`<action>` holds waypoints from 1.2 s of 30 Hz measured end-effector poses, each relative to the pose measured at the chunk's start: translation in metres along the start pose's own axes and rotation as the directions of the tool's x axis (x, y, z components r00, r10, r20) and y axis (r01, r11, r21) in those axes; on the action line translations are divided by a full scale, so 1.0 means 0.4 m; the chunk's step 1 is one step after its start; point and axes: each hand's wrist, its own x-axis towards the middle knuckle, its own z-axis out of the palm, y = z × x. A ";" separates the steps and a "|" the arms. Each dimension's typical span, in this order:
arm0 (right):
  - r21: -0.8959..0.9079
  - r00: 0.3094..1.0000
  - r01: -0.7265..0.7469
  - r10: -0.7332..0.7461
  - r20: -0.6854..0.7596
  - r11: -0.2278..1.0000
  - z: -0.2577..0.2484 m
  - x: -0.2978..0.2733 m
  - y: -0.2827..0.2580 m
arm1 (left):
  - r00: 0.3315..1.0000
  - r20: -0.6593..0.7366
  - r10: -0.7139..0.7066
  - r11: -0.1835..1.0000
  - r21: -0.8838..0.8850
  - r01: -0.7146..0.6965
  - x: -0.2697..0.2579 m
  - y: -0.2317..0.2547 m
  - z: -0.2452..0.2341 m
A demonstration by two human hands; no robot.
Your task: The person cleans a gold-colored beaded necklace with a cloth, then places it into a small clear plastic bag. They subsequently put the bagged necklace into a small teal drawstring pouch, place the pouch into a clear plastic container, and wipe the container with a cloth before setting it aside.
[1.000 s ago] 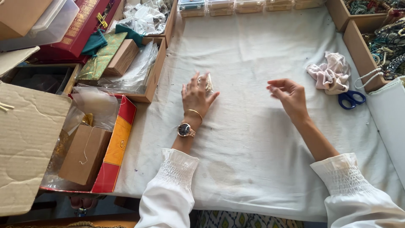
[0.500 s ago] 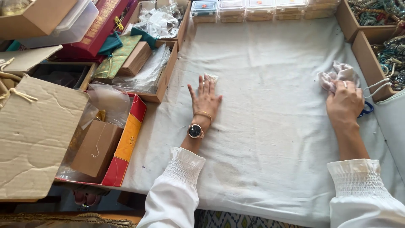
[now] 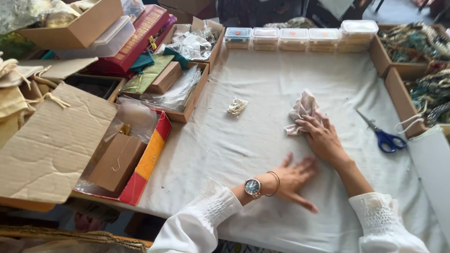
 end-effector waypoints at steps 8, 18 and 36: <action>0.831 0.812 -0.526 0.399 0.426 0.183 -0.018 -0.005 0.085 | 0.553 -0.812 -0.185 0.950 -0.293 -0.111 -0.009 -0.074 -0.103; 0.713 0.836 -0.483 0.509 0.203 0.509 -0.033 0.051 -0.138 | 0.746 -0.131 -0.653 -0.128 -0.952 -0.279 0.044 -0.238 0.030; -0.496 0.902 -0.431 0.346 -0.258 0.754 0.106 -0.132 0.266 | 0.252 -0.625 -0.739 0.651 -0.759 0.027 -0.050 -0.237 -0.147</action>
